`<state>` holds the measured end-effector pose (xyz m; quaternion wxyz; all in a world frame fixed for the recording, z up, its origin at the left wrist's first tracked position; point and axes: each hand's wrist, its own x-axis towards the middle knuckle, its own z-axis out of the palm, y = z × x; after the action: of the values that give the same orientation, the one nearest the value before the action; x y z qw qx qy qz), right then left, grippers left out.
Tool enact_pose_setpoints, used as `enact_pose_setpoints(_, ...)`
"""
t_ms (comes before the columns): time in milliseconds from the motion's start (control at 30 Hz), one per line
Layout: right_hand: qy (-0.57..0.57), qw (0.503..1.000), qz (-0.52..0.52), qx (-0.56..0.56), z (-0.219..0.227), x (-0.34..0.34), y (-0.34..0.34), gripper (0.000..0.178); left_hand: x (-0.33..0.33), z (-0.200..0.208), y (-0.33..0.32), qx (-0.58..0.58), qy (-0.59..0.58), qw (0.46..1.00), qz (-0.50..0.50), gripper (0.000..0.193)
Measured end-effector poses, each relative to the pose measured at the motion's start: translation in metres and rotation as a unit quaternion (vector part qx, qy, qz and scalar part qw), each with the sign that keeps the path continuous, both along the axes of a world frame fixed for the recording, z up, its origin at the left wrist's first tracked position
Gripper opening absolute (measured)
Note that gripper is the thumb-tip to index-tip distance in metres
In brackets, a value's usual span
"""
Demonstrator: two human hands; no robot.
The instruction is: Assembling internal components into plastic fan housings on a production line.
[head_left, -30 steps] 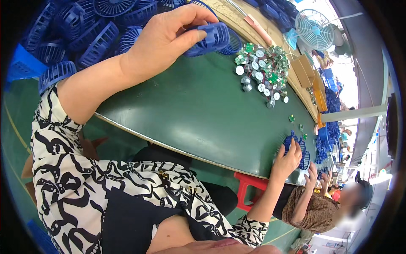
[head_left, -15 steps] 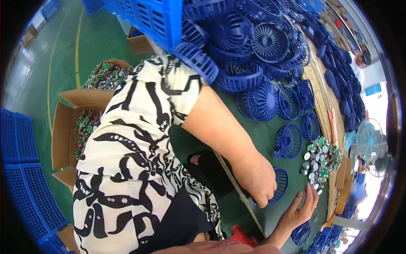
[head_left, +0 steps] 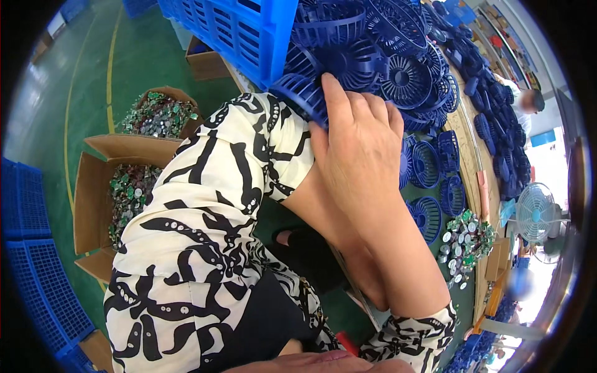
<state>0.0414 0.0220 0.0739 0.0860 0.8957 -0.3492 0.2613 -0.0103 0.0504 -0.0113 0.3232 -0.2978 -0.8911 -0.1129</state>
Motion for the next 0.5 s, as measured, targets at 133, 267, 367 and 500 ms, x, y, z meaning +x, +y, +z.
enact_pose_setpoints(133, 0.023, 0.995, -0.056, -0.079, -0.003, -0.004, -0.012, 0.042, -0.004, -0.002, 0.004, 0.009, 0.032, 0.999, -0.005, 0.022)
enact_pose_setpoints(267, -0.090, 0.983, -0.090, -0.134, 0.023, -0.040, -0.013, 0.034, -0.007, -0.004, 0.007, 0.020, 0.053, 0.998, -0.019, 0.025)
enact_pose_setpoints(367, -0.197, 0.966, -0.169, -0.021, 0.028, -0.079, -0.005, 0.029, 0.001, 0.005, 0.005, -0.096, -0.040, 0.994, 0.035, 0.018)
enact_pose_setpoints(500, -0.214, 0.928, -0.291, 0.092, 0.015, -0.145, 0.017, 0.028, 0.017, 0.012, 0.006, -0.039, 0.019, 0.999, 0.018, 0.012)
